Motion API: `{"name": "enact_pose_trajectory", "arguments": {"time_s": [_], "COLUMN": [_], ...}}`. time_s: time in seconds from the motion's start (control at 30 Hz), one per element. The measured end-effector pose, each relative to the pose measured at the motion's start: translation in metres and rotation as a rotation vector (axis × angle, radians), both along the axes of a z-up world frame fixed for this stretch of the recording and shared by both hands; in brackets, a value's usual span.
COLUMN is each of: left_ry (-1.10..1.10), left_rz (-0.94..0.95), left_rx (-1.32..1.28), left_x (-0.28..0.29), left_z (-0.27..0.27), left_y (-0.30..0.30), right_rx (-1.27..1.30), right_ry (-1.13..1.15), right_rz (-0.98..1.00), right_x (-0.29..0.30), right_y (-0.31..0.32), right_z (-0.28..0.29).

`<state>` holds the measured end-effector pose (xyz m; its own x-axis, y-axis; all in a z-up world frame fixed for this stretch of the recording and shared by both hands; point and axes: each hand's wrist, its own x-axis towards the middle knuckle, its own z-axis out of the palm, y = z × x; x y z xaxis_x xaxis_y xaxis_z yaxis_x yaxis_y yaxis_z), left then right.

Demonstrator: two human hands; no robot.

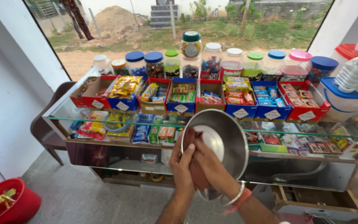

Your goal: The person wipes a metal bowl with a cloth, then picks up and arranges various snack packets on a glass display counter. The person handles noodle packets and chip bags, placing them into boxes on the shelf.

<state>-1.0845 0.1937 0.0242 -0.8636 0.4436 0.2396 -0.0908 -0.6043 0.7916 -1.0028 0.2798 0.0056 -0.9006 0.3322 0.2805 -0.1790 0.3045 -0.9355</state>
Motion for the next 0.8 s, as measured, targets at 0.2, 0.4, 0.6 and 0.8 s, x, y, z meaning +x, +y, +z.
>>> {"name": "enact_pose_trajectory", "arguments": {"time_s": [0.2, 0.4, 0.6, 0.8], "left_ry": [0.047, 0.396, 0.225, 0.258], "left_rz": [-0.030, 0.090, 0.002, 0.060], "left_rx": [-0.208, -0.204, -0.221, -0.297], "left_x": [-0.014, 0.004, 0.026, 0.015], "left_z": [-0.001, 0.011, 0.008, 0.003], "left_y": [-0.023, -0.021, -0.013, -0.018], "right_rx": [1.295, 1.021, 0.638, 1.138], "right_ry": [-0.132, -0.486, 0.130, -0.149], "right_rz": [-0.146, -0.218, -0.445, -0.543], "right_x": [0.037, 0.036, 0.012, 0.009], "right_y": [0.028, 0.017, -0.001, 0.021], "right_z": [0.029, 0.036, 0.011, 0.033]}}
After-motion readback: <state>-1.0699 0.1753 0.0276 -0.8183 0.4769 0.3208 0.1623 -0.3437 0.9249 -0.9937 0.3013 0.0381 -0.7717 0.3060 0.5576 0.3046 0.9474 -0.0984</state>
